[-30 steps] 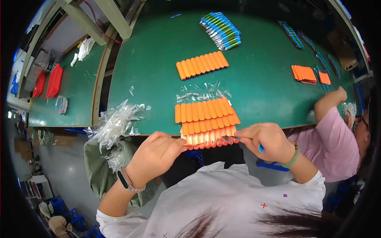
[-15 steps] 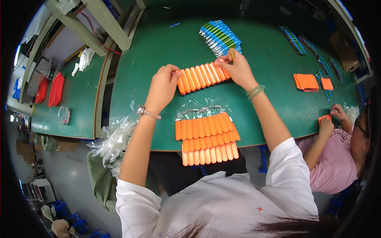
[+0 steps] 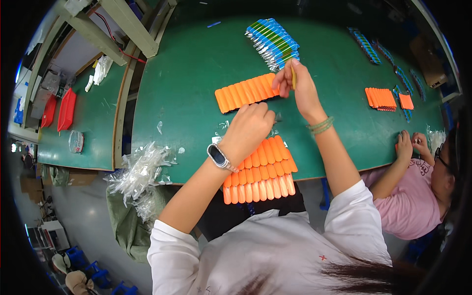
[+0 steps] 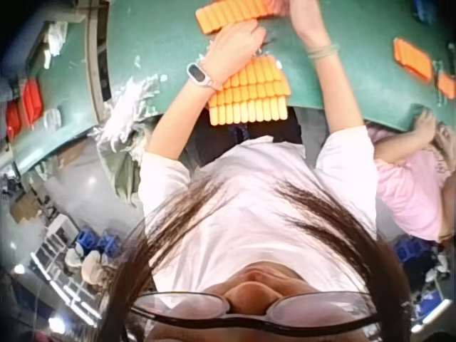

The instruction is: The person peels plastic film off rows of plastic sticks, discards the film into a bag, and aligns and presses the rows of sticks together into stacks on the workbench by hand.

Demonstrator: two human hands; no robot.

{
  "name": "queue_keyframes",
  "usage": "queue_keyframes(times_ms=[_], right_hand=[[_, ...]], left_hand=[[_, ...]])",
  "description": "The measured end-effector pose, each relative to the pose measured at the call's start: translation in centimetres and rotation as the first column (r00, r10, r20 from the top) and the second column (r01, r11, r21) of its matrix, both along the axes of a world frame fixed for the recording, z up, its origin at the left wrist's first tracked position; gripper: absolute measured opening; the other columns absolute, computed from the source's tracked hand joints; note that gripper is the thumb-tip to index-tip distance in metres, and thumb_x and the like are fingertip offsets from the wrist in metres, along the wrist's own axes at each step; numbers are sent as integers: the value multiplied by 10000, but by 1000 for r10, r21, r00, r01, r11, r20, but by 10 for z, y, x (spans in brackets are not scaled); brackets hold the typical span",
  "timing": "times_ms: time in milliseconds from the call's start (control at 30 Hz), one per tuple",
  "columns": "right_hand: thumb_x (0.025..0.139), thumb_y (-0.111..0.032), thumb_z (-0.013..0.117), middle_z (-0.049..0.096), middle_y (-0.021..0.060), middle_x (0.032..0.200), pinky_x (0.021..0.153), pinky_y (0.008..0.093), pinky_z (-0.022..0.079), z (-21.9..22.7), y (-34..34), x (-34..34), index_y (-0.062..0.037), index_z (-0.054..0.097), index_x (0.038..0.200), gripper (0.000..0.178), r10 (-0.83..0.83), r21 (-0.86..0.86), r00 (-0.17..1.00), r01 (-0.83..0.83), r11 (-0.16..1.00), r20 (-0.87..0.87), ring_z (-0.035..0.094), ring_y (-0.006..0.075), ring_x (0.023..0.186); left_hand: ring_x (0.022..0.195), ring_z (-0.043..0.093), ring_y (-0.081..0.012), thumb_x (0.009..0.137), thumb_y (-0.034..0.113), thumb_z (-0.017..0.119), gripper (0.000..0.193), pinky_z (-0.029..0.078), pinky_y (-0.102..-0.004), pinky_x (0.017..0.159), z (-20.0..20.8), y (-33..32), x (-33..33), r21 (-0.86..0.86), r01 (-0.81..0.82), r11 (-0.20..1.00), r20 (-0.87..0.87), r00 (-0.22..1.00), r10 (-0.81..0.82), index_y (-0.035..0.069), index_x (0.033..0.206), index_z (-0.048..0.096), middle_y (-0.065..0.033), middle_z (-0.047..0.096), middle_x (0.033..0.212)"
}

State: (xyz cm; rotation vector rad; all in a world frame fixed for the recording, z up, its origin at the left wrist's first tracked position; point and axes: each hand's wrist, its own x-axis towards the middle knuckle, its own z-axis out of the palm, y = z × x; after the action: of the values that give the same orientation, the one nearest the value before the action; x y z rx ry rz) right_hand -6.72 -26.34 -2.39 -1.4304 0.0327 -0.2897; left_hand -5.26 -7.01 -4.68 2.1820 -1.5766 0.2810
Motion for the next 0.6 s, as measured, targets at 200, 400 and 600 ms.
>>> queue_keyframes(times_ms=[200,400,600], right_hand=[[1049,-309,469,612,2,787,578,236,417,11,5,-50,-56,624,980,304,94,-249,972,-147,957,-215,490,92,632],[1007,-268,578,575,31,817,680,325,463,-4,-3,-83,-6,627,1016,267,102,-676,989,-147,722,-105,539,171,737],[868,-120,710,582,88,857,694,355,470,13,-4,-69,-4,624,893,146,278,-696,901,-433,573,-333,580,242,806]], left_hand=[[842,578,-322,907,61,618,55,469,-424,751,-10,6,-7,-236,-266,935,-129,962,241,13,882,607,-138,555,869],[818,567,-207,961,59,642,47,476,-330,749,117,103,0,-659,-406,633,196,720,666,16,946,651,-74,596,882],[908,619,-295,971,54,586,131,489,-385,800,91,246,-41,-90,-789,608,246,574,781,-21,1040,668,-148,645,964]])
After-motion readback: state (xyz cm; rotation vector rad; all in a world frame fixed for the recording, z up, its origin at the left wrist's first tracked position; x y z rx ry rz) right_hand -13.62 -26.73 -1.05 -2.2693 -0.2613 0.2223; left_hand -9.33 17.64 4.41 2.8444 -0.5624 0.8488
